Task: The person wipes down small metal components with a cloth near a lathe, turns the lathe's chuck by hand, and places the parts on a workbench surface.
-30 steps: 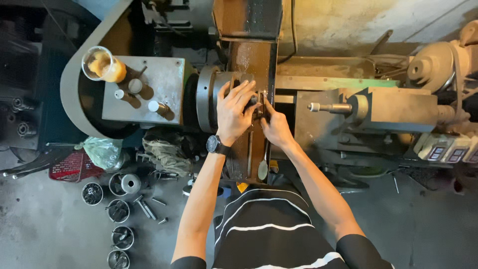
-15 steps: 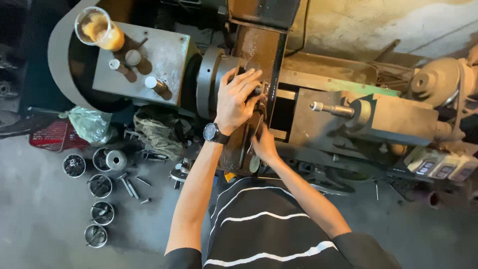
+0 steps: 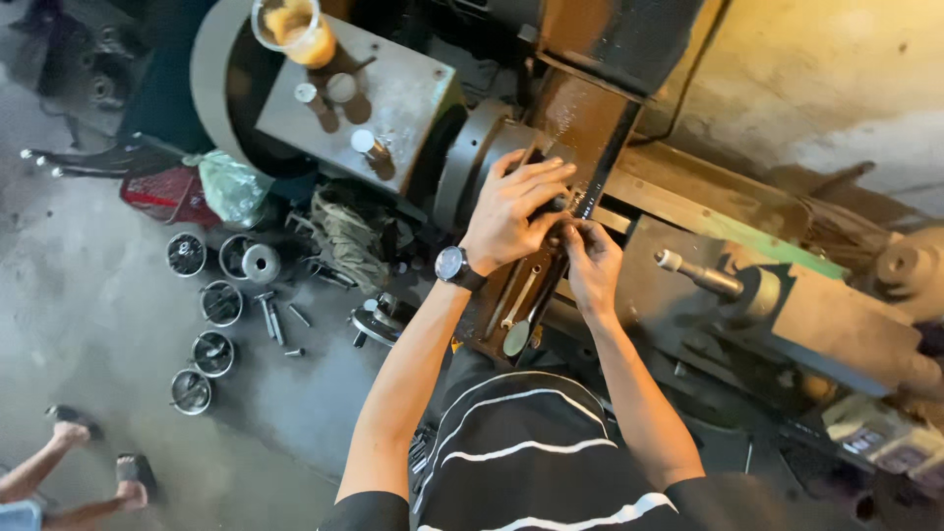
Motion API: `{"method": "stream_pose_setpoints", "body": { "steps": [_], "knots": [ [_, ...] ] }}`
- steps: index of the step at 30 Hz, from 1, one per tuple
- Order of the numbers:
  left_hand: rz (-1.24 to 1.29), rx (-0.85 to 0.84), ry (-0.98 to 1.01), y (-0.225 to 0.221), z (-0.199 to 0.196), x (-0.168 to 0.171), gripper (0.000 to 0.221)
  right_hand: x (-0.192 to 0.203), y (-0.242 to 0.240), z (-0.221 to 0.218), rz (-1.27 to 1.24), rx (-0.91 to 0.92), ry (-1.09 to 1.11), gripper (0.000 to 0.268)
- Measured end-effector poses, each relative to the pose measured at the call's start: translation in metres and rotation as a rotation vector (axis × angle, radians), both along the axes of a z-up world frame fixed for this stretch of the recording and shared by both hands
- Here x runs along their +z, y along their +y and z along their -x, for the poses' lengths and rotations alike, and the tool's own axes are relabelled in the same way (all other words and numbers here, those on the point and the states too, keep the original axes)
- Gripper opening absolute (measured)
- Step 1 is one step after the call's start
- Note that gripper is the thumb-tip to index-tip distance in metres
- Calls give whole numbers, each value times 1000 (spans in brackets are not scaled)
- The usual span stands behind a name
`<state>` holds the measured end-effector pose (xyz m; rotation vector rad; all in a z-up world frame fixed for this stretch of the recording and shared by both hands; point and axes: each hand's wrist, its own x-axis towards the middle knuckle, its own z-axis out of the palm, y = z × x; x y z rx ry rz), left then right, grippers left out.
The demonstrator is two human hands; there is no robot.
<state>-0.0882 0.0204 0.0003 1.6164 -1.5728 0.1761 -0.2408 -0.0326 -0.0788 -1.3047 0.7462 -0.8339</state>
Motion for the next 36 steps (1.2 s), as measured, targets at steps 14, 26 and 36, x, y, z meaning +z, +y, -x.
{"method": "stream_pose_setpoints", "body": {
  "steps": [14, 26, 36],
  "knots": [
    [-72, 4, 77, 0, 5, 7, 20, -24, -60, -16, 113, 11, -2, 16],
    [-91, 10, 110, -3, 6, 14, 20, -81, -48, -9, 22, 119, 43, 6],
    [38, 84, 75, 69, 53, 74, 22, -35, -3, 60, 138, 36, 196, 16]
  ]
}}
